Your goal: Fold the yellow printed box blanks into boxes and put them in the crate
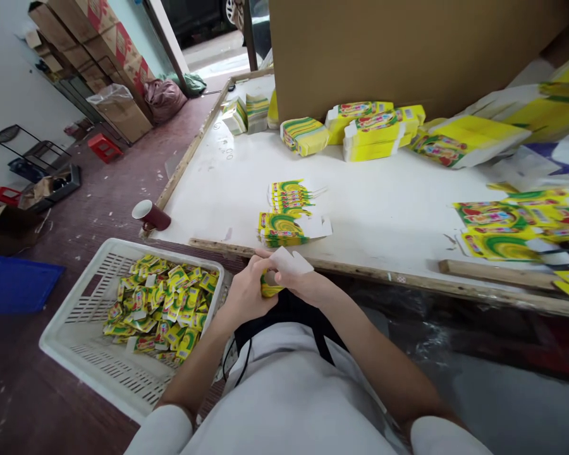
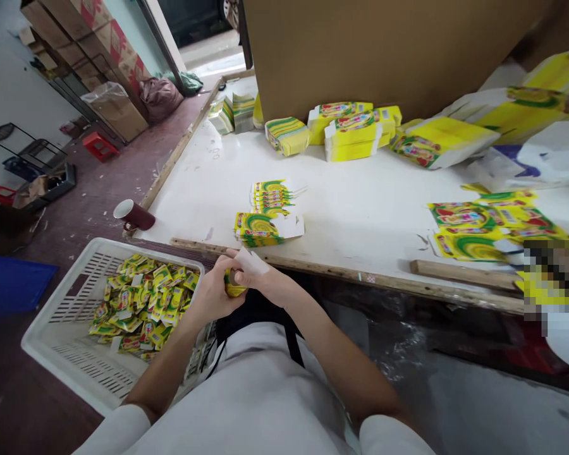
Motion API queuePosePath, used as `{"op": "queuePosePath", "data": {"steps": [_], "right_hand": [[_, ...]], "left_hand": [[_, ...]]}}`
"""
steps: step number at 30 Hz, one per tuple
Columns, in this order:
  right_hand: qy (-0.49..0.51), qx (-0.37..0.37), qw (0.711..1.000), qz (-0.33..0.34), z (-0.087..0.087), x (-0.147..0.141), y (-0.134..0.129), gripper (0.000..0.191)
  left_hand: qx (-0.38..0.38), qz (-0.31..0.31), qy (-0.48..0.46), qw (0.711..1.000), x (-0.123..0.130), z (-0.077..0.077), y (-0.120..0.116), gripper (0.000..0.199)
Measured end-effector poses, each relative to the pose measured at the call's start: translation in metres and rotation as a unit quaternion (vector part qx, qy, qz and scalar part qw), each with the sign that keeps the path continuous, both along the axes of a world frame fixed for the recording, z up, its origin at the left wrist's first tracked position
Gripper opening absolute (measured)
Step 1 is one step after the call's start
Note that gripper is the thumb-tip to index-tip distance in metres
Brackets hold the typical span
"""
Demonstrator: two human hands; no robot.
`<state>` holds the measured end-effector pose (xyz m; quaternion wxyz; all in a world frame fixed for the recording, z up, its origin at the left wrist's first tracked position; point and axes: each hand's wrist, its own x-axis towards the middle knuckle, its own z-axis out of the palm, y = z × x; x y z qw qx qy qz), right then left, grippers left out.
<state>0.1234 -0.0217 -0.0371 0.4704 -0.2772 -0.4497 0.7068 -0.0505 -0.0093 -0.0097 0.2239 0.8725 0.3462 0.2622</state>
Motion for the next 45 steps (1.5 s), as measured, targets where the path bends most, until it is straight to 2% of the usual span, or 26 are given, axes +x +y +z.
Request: {"op": "queuePosePath", "data": {"steps": [3,7,10,13,17,20,25,31,34,37,40,42,45], "right_hand": [[-0.111,0.100,0.985,-0.083,-0.003,-0.004,-0.008,0.078],[-0.287,0.267,0.906,-0.158,-0.005,-0.011,-0.015,0.059],[-0.316,0.317,0.871,-0.203,-0.006,-0.010,-0.012,0.050],[-0.320,0.335,0.863,-0.204,-0.006,0.000,-0.006,0.038],[-0.339,0.343,0.867,-0.125,-0.001,0.019,0.001,0.026],[-0.354,0.335,0.868,-0.097,0.007,0.024,0.002,0.023],[-0.372,0.323,0.862,-0.118,0.010,0.016,0.000,0.026],[-0.361,0.340,0.864,-0.090,0.009,0.021,-0.001,0.022],[-0.350,0.338,0.866,-0.119,0.006,0.016,-0.001,0.020],[-0.325,0.308,0.874,-0.188,0.001,0.002,-0.001,0.037],[-0.327,0.294,0.877,-0.193,-0.003,-0.001,0.005,0.069],[-0.379,0.284,0.851,-0.227,-0.004,0.010,0.016,0.073],[-0.521,0.224,0.763,-0.311,-0.009,0.035,0.037,0.063]], "left_hand": [[-0.046,0.006,0.023,0.999,-0.001,-0.005,0.005,0.067],[-0.039,0.017,0.014,0.999,0.003,-0.011,0.012,0.064],[-0.042,0.074,-0.031,0.996,0.003,-0.009,0.013,0.064],[-0.053,0.116,-0.025,0.992,-0.002,0.001,0.013,0.060],[-0.058,0.113,0.020,0.992,-0.010,0.013,0.014,0.070],[-0.037,0.092,0.047,0.994,-0.008,0.016,0.014,0.074],[0.023,0.100,0.047,0.994,-0.003,0.018,0.014,0.069],[-0.029,0.071,0.050,0.996,-0.008,0.020,0.013,0.076],[-0.002,0.083,0.052,0.995,-0.002,0.019,0.011,0.072],[0.027,0.097,0.053,0.993,0.000,0.018,0.011,0.071],[0.015,0.123,0.070,0.990,-0.021,0.016,0.015,0.064],[0.011,0.190,0.115,0.975,-0.052,0.014,0.020,0.053],[0.028,0.328,0.232,0.915,-0.106,0.011,0.028,0.057]]}}
